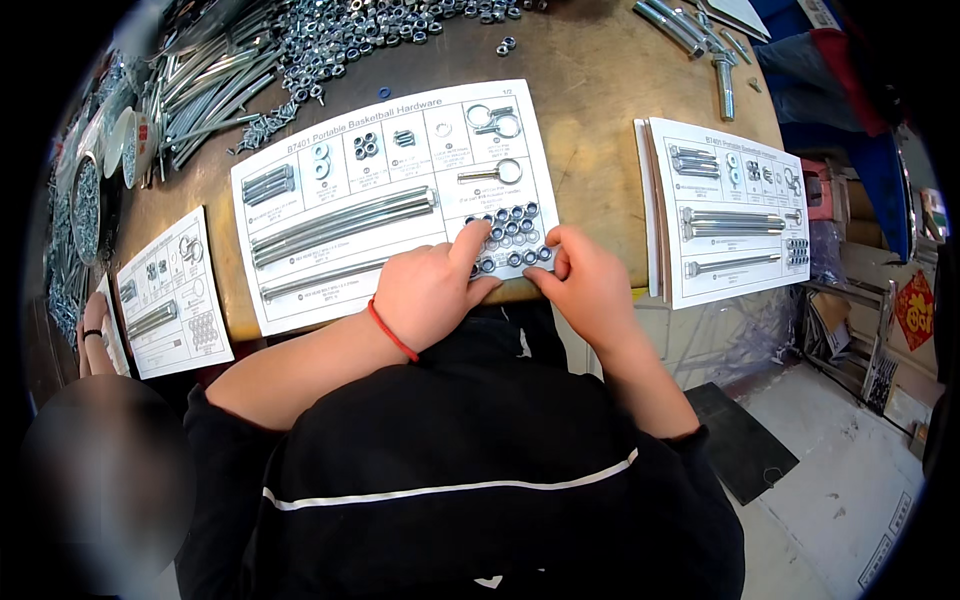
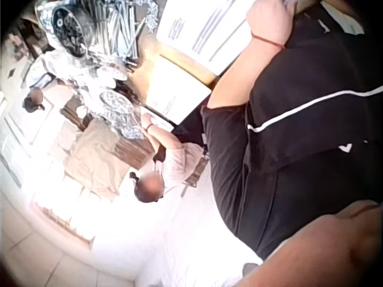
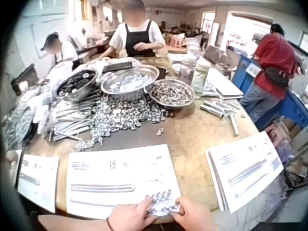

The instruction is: The person sorts small metal hardware components, including nuts, washers, and bolts, from a large pile on a table into designated sections on a printed instruction sheet. They repeatedly pick up individual pieces, place them on the sheet, and occasionally adjust the sheet's position.

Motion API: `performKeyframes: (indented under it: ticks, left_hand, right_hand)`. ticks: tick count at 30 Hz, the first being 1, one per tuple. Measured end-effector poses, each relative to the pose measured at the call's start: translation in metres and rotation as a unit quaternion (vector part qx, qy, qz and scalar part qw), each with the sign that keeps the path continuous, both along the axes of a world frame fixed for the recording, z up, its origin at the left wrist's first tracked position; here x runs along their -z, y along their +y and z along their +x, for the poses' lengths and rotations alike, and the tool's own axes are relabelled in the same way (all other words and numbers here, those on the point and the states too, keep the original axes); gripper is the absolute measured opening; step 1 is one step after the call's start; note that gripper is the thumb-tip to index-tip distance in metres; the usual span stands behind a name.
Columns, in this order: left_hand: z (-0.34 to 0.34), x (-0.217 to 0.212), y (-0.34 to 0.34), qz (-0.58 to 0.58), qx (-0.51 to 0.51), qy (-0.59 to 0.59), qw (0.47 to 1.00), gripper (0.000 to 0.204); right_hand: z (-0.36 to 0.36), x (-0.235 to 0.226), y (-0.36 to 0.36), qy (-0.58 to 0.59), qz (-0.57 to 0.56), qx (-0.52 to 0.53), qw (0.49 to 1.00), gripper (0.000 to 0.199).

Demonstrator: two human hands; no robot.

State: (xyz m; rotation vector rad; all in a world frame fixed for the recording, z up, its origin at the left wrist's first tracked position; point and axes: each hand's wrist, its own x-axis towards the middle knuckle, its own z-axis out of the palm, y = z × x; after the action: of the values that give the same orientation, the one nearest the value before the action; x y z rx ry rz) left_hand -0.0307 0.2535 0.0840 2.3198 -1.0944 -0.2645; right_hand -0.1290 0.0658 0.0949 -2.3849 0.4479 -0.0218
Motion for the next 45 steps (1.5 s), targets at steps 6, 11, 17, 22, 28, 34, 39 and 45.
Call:
performKeyframes:
  ticks: [6, 11, 17, 22, 28, 34, 39, 45]
  left_hand:
    - [0.007, 0.005, -0.011, -0.005, -0.023, 0.004, 1.0, 0.053]
    - [0.013, -0.005, -0.005, -0.087, -0.032, 0.031, 0.995, 0.059]
    - [0.018, 0.006, -0.01, -0.096, 0.003, 0.084, 0.992, 0.052]
    - [0.019, 0.006, -0.012, -0.1, 0.001, 0.097, 0.99, 0.051]
    - [0.015, 0.0, -0.016, -0.126, -0.03, 0.098, 0.987, 0.054]
    - [0.018, -0.009, -0.003, -0.008, -0.029, -0.01, 0.999, 0.037]
    - [0.016, -0.002, -0.006, -0.005, -0.021, -0.039, 0.999, 0.031]
    - [0.019, -0.012, -0.01, -0.06, -0.028, 0.005, 0.998, 0.042]
  right_hand:
    - [0.017, 0.001, 0.004, 0.038, 0.037, 0.018, 0.998, 0.034]
    - [0.02, -0.005, -0.006, -0.052, 0.001, -0.032, 0.998, 0.039]
    - [0.035, 0.001, -0.021, -0.063, 0.084, -0.133, 0.986, 0.048]
    - [0.039, 0.001, -0.026, -0.048, 0.105, -0.161, 0.98, 0.047]
    - [0.043, 0.0, -0.032, -0.064, 0.103, -0.194, 0.973, 0.049]
    - [0.033, -0.017, -0.035, -0.015, 0.028, -0.129, 0.991, 0.041]
    - [0.027, -0.003, -0.029, -0.05, -0.024, -0.112, 0.992, 0.037]
    - [0.033, -0.012, -0.02, -0.057, 0.007, -0.087, 0.995, 0.042]
